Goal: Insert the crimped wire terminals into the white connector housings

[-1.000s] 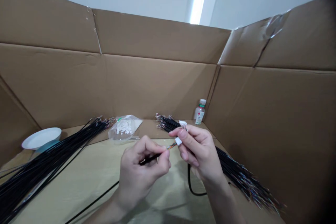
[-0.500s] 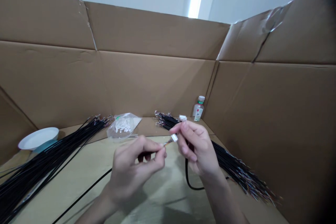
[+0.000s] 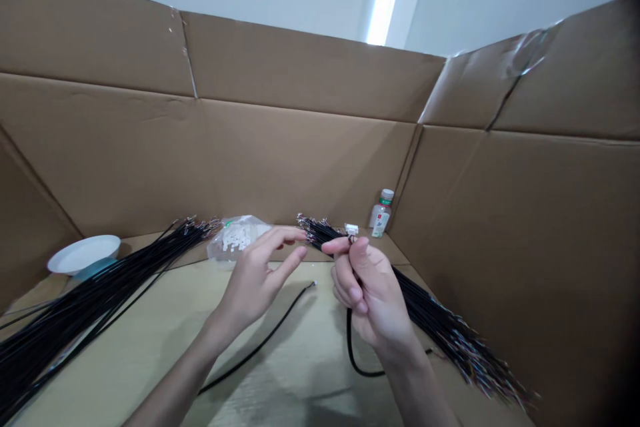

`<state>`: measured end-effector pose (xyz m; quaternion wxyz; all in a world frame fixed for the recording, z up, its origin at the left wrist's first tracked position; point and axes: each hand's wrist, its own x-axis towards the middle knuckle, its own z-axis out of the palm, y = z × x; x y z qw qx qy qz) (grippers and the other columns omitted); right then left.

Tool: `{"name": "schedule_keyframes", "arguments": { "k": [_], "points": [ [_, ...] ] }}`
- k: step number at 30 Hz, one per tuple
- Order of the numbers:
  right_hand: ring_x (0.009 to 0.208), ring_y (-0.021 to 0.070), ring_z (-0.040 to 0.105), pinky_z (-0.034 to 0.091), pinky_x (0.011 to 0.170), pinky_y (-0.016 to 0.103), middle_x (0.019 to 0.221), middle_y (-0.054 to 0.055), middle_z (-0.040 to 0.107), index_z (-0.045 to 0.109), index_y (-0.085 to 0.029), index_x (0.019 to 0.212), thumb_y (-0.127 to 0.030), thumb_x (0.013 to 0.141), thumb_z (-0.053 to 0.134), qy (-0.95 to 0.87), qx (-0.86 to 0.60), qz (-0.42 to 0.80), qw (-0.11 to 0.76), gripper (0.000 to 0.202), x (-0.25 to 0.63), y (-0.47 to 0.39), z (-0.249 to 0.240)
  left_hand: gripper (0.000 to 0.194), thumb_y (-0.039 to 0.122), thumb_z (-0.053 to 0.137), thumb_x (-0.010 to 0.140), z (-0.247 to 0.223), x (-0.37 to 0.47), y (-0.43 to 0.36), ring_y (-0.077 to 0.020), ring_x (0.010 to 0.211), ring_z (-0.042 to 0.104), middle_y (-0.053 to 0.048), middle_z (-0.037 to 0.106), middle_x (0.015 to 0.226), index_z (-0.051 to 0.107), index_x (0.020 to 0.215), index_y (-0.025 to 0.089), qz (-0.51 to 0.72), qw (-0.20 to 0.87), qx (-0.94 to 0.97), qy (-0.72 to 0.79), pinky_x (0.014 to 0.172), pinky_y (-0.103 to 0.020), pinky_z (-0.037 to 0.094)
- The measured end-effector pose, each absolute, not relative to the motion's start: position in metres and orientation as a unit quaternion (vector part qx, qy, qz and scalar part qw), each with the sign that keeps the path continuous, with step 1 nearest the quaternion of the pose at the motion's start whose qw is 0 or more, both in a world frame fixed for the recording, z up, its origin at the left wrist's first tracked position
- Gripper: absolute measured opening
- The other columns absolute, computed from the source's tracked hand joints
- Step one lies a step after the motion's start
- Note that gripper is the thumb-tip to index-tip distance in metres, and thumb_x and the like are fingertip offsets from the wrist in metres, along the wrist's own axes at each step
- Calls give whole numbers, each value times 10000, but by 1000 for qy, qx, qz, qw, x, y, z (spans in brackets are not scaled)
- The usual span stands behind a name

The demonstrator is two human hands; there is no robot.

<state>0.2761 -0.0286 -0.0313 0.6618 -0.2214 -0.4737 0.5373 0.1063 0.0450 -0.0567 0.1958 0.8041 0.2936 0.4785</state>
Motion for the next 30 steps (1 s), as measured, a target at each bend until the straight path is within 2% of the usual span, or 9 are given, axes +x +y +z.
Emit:
{"name": "schedule_keyframes", "arguments": {
  "k": [3, 6, 11, 16, 21, 24, 27, 30],
  "points": [
    [390, 8, 249, 188, 402, 149, 490, -71, 505, 840, -217, 1012, -511, 1014, 655, -490, -247, 514, 659, 348, 271, -27, -35, 138, 186, 642, 1018, -39, 101, 17, -183, 1150, 690, -33, 748, 1179, 724, 1110, 249, 597, 124, 758, 234, 989, -327, 539],
    [389, 13, 285, 190, 397, 160, 514, -47, 588, 831, -212, 1013, -508, 994, 686, -506, -259, 514, 643, 331, 266, -26, -39, 215, 98, 666, 985, -30, 98, 0, -160, 1144, 688, -28, 733, 1208, 731, 1131, 243, 609, 68, 761, 215, 1022, -307, 526],
    [377, 27, 305, 185, 377, 190, 562, 3, 677, 758, -156, 848, -522, 959, 718, -528, -267, 524, 613, 385, 257, -25, -45, 233, 71, 724, 944, -31, 98, -7, -162, 1144, 683, -22, 732, 1173, 735, 1112, 233, 607, 33, 765, 213, 1021, -306, 528],
    [371, 22, 255, 175, 379, 176, 599, -15, 707, 695, -183, 1078, -472, 939, 759, -497, -266, 541, 624, 328, 251, -27, -44, 159, 62, 680, 971, -31, 97, -5, -135, 1100, 666, -13, 707, 1140, 686, 1024, 212, 594, 29, 765, 246, 1017, -281, 498],
    [381, 2, 358, 214, 379, 127, 615, -55, 668, 630, -192, 874, -344, 921, 803, -455, -262, 537, 660, 235, 251, -29, -42, 144, 74, 635, 995, -30, 96, 0, -128, 1078, 650, -10, 679, 1126, 649, 1004, 217, 595, 38, 763, 251, 1001, -267, 486],
    [380, 5, 413, 228, 361, 119, 637, -36, 697, 633, -185, 814, -329, 938, 784, -456, -242, 536, 668, 242, 251, -29, -45, 114, 123, 622, 1013, -30, 95, 3, -145, 1097, 647, -19, 681, 1135, 660, 985, 227, 595, 98, 753, 262, 1009, -284, 484],
    [382, 17, 454, 261, 364, 123, 652, -18, 735, 650, -189, 813, -309, 942, 777, -475, -225, 530, 665, 217, 251, -29, -48, 114, 214, 612, 1028, -27, 91, 10, -186, 1148, 649, -41, 701, 1134, 674, 934, 230, 566, 224, 749, 263, 1028, -323, 497],
    [387, 38, 478, 320, 376, 146, 641, -5, 752, 671, -193, 804, -290, 916, 800, -516, -240, 509, 645, 196, 251, -31, -47, 166, 252, 606, 1017, -22, 84, 19, -227, 1171, 665, -65, 730, 1128, 690, 877, 225, 482, 347, 767, 245, 1038, -364, 527]
  ]
}}
